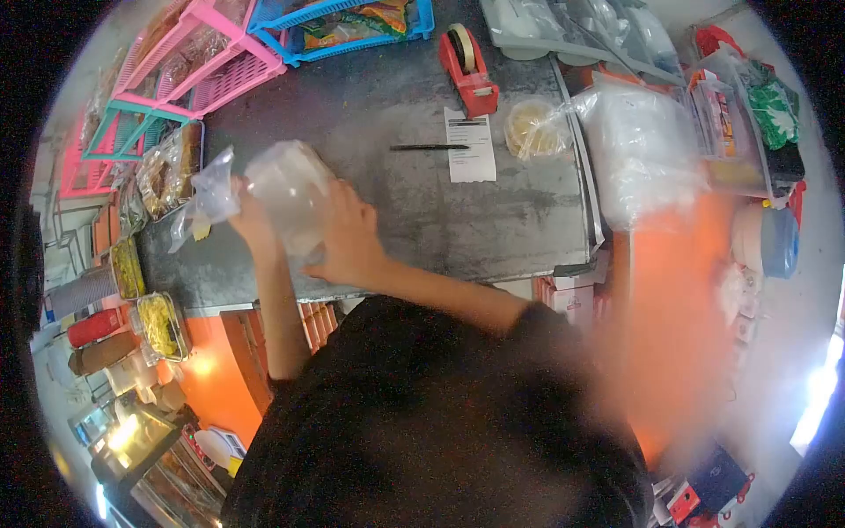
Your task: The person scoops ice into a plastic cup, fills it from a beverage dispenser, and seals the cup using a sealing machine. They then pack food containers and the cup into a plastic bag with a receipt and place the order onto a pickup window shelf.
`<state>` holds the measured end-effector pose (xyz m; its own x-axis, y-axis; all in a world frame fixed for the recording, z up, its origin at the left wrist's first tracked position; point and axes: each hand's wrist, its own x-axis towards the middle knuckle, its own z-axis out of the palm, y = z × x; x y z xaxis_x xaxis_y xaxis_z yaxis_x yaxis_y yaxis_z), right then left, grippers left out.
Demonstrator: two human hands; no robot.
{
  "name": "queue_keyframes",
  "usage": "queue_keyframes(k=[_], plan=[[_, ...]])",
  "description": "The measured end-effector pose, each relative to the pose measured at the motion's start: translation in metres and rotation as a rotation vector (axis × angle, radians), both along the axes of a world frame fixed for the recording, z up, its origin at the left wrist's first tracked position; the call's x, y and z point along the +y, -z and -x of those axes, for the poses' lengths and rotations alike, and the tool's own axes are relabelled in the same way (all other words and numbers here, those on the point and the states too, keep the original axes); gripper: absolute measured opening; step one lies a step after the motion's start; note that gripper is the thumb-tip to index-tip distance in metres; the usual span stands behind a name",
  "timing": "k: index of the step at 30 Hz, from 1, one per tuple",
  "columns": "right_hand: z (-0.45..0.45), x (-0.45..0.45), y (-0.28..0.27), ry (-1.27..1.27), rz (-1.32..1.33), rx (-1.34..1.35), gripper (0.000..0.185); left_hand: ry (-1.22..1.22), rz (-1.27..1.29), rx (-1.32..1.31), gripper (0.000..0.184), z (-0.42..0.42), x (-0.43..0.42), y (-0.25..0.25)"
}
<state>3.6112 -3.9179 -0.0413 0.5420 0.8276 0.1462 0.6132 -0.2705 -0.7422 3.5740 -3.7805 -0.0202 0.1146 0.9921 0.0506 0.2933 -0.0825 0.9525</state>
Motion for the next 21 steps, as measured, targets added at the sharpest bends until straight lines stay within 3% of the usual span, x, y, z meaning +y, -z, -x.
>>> queue_keyframes(k=[1,2,3,4,6,8,10,11,12,13,14,15,16,17,19,20,21], plan=[[0.012,0.017,0.007,-0.005,-0.007,0.003,0.075,-0.144,0.126,-0.02,0.037,-0.012,-0.001,-0.007],[0.017,0.036,0.015,0.147,-0.09,-0.054,0.073,-0.15,0.116,-0.023,0.037,-0.023,0.0,-0.006],[0.018,0.053,0.023,0.299,-0.175,-0.111,0.072,-0.266,0.134,0.107,0.039,-0.033,0.003,-0.005],[0.014,0.066,0.031,0.292,-0.182,-0.112,0.072,-0.384,0.157,0.24,0.042,-0.04,0.005,-0.002],[0.004,0.085,0.039,0.433,-0.247,-0.171,0.063,-0.374,0.079,0.292,0.042,-0.042,0.012,0.007],[-0.005,0.081,0.041,0.349,-0.233,-0.155,0.063,-0.357,0.0,0.341,0.042,-0.028,0.023,0.011],[-0.024,0.071,0.038,0.266,-0.215,-0.147,0.062,0.246,-0.717,0.973,0.033,-0.001,0.032,0.005],[-0.036,0.063,0.038,0.087,-0.207,-0.133,0.077,0.248,-0.715,0.971,0.033,0.004,0.035,0.003],[-0.048,0.054,0.038,-0.091,-0.194,-0.118,0.092,0.436,-0.821,1.037,0.028,0.006,0.036,-0.004],[-0.061,0.044,0.037,-0.089,-0.186,-0.123,0.092,0.625,-0.925,1.092,0.024,0.007,0.036,-0.012],[-0.076,0.036,0.034,-0.279,-0.184,-0.089,0.093,0.626,-0.924,1.08,0.024,0.008,0.034,-0.02],[-0.092,0.028,0.03,-0.472,-0.179,-0.052,0.094,0.913,-1.047,1.093,0.021,0.009,0.028,-0.028],[-0.109,0.023,0.025,-0.635,-0.133,-0.012,0.081,1.201,-1.163,1.093,0.017,0.01,0.023,-0.035],[-0.129,0.026,0.018,-0.638,-0.128,-0.018,0.081,1.392,-1.129,1.044,0.013,0.005,0.014,-0.04],[-0.161,0.037,-0.005,-1.236,-0.021,-0.072,0.085,1.638,-0.964,0.896,0.01,-0.013,-0.012,-0.046],[-0.164,0.044,-0.04,-1.29,0.27,-0.548,0.081,1.687,-0.844,0.799,0.017,-0.022,-0.022,-0.047],[-0.157,0.056,-0.041,-1.293,0.279,-0.554,0.081,1.681,-0.848,0.791,0.017,-0.031,-0.024,-0.043]])
